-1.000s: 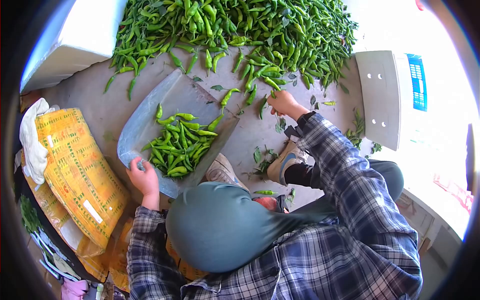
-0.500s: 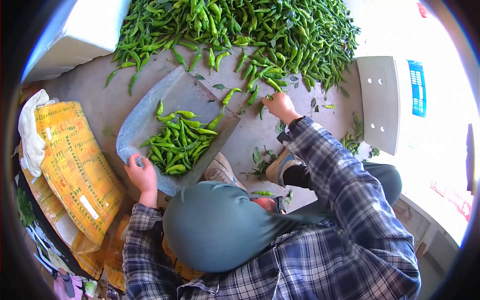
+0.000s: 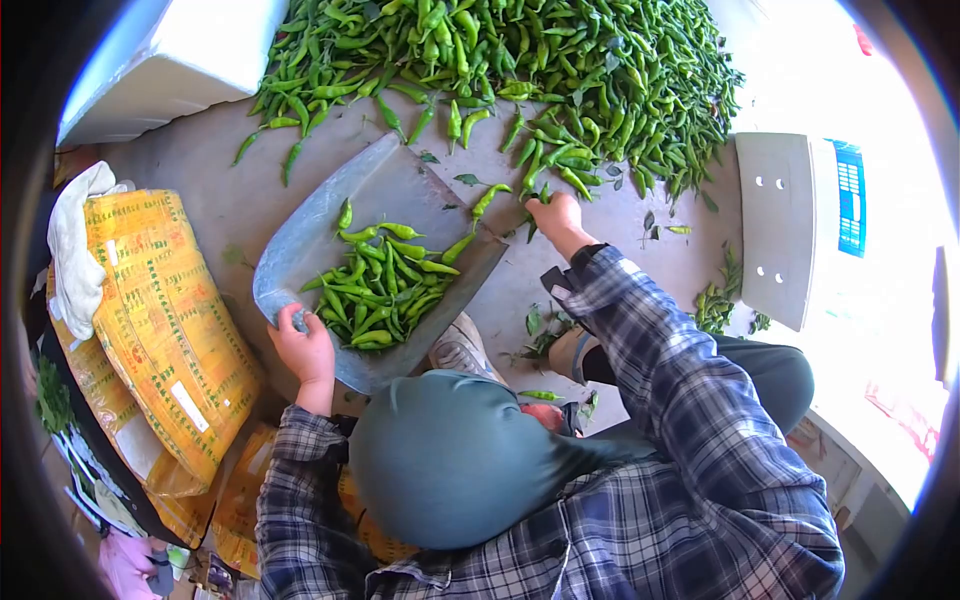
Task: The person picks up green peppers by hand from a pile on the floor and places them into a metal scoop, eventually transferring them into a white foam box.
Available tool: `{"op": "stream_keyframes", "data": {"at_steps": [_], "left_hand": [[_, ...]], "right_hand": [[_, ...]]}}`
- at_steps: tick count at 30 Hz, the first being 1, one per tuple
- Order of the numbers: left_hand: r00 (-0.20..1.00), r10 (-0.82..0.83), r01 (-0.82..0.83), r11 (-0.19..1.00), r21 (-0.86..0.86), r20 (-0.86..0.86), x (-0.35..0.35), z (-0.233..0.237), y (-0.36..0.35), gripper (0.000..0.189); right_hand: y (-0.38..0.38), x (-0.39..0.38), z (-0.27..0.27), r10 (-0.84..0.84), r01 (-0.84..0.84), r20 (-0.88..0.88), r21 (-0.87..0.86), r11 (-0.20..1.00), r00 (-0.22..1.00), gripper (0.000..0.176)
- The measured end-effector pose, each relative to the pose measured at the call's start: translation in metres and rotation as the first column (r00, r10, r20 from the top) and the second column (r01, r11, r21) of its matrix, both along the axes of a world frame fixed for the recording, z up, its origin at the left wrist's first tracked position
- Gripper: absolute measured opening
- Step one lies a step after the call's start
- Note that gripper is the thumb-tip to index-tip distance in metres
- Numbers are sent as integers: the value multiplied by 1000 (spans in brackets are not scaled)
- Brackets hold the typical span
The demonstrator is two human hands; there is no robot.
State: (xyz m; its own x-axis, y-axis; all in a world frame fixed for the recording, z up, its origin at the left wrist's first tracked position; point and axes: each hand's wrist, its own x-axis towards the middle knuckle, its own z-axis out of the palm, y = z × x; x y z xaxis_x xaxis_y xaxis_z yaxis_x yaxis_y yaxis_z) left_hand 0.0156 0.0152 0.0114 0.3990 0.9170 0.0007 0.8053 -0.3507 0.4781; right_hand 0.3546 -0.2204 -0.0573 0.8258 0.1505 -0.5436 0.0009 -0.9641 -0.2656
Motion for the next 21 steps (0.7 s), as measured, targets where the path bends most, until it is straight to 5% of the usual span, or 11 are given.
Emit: {"op": "stream_keyframes", "data": {"at_steps": [3,5,7,9,10,11,13,16,21], "left_hand": [[1000,1,-1,1000,-1,15,2,1,0,18],[1000,-5,5,1000,-3,-7,2,2,-1,18],[1000,-19,19,1000,6,8,2,1,0,18],[999,-43,43,999,12,20,1,2,0,18],[999,-35,35,999,9,14,1,3,-1,18],[1000,-24,24,1000,11,11,3,3,-1,18],[1000,-23,23,1000,9,5,4,4,-1,18],[1000,-30,30,999,18,2,2,2,0,18],[1000,-19,19,1000,-10,18,2,3,-2,19]], "right_hand": [[11,-5,28,-26,33,-96,81,996,995,36],[38,-27,75,-49,216,-382,410,886,923,30],[63,-44,116,287,151,-618,558,816,732,31],[73,-50,111,283,141,-662,510,848,694,26],[70,-46,83,488,-333,-217,500,800,846,20],[74,-42,76,672,-716,245,246,654,699,18],[71,-38,67,712,-725,139,93,683,689,19],[63,-37,39,828,-832,113,-22,555,550,26],[80,-56,77,727,-733,101,152,663,679,22]]}}
